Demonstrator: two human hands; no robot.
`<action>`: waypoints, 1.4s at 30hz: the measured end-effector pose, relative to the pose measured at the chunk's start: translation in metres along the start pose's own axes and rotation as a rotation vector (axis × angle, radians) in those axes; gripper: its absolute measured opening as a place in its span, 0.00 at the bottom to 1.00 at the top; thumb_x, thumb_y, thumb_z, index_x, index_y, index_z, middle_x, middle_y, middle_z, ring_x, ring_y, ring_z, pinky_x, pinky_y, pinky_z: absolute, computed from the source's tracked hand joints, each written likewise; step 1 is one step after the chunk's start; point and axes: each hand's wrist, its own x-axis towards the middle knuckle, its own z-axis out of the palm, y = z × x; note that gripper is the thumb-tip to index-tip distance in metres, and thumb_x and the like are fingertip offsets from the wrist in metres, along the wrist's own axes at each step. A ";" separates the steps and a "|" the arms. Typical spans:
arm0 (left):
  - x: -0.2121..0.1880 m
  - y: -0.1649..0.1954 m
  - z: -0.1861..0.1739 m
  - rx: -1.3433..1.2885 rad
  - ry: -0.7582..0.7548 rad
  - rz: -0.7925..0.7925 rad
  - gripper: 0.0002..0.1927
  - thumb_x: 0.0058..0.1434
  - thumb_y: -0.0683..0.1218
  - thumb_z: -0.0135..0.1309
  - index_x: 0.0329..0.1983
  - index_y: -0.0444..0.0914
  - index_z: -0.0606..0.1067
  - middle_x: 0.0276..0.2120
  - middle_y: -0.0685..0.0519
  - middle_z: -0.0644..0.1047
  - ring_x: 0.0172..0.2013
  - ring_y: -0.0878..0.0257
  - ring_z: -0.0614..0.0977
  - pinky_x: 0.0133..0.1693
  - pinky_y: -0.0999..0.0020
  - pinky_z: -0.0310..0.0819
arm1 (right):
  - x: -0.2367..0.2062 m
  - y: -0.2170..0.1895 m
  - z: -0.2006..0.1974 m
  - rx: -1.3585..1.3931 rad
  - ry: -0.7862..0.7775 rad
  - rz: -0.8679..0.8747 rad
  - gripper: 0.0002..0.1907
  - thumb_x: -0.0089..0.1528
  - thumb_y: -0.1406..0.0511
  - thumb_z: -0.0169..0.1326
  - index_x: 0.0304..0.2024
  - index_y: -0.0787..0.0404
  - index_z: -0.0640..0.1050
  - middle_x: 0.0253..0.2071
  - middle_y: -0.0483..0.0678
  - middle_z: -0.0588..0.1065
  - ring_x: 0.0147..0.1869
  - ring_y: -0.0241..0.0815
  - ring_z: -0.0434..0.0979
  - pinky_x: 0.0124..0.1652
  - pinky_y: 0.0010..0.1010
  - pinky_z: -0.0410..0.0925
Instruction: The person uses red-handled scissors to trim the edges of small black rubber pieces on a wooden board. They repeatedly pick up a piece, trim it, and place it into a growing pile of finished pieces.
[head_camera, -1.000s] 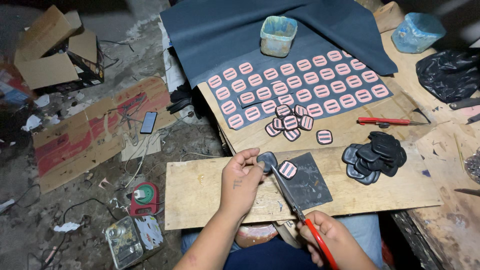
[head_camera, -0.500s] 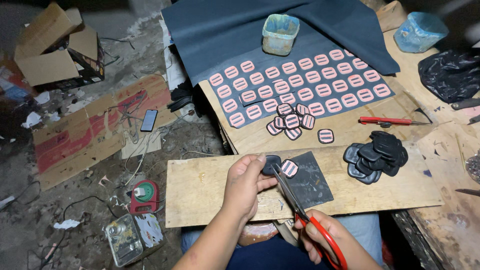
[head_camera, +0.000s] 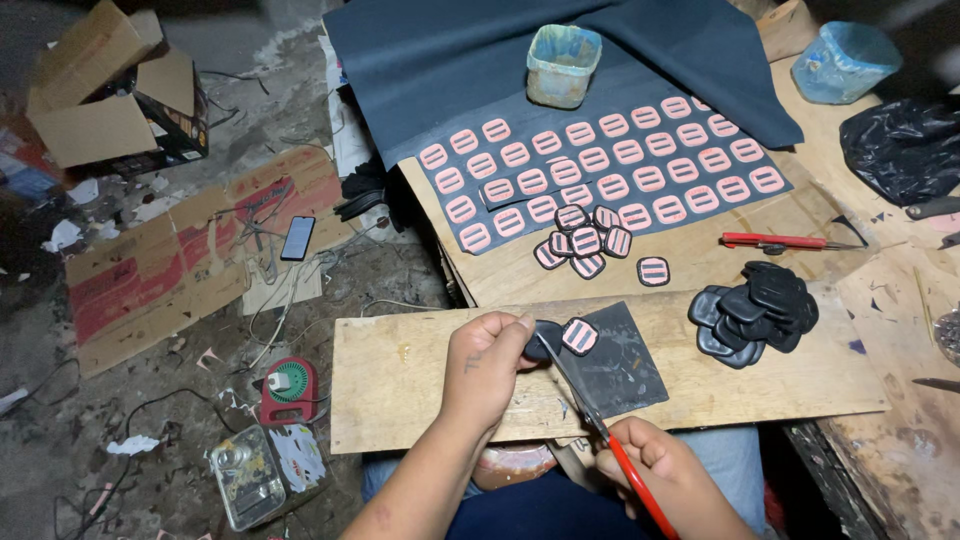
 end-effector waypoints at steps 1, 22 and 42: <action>0.000 0.000 0.000 0.018 -0.001 0.013 0.12 0.66 0.43 0.53 0.30 0.31 0.79 0.25 0.51 0.80 0.25 0.68 0.77 0.32 0.72 0.73 | 0.000 0.000 0.000 0.003 0.004 -0.003 0.14 0.60 0.60 0.58 0.46 0.58 0.76 0.22 0.40 0.69 0.22 0.31 0.68 0.22 0.25 0.65; -0.006 0.006 0.011 -0.165 -0.037 -0.064 0.08 0.60 0.35 0.54 0.42 0.35 0.73 0.35 0.52 0.81 0.34 0.65 0.83 0.36 0.70 0.78 | -0.004 0.001 -0.008 0.215 -0.189 -0.024 0.20 0.64 0.53 0.48 0.48 0.61 0.74 0.22 0.50 0.72 0.21 0.39 0.72 0.24 0.27 0.68; -0.002 -0.012 -0.001 -0.058 -0.036 -0.048 0.10 0.67 0.46 0.53 0.39 0.33 0.78 0.31 0.52 0.81 0.30 0.68 0.79 0.35 0.74 0.73 | 0.003 0.001 -0.008 0.261 -0.199 -0.035 0.17 0.66 0.55 0.49 0.45 0.62 0.75 0.19 0.49 0.70 0.17 0.38 0.69 0.20 0.26 0.64</action>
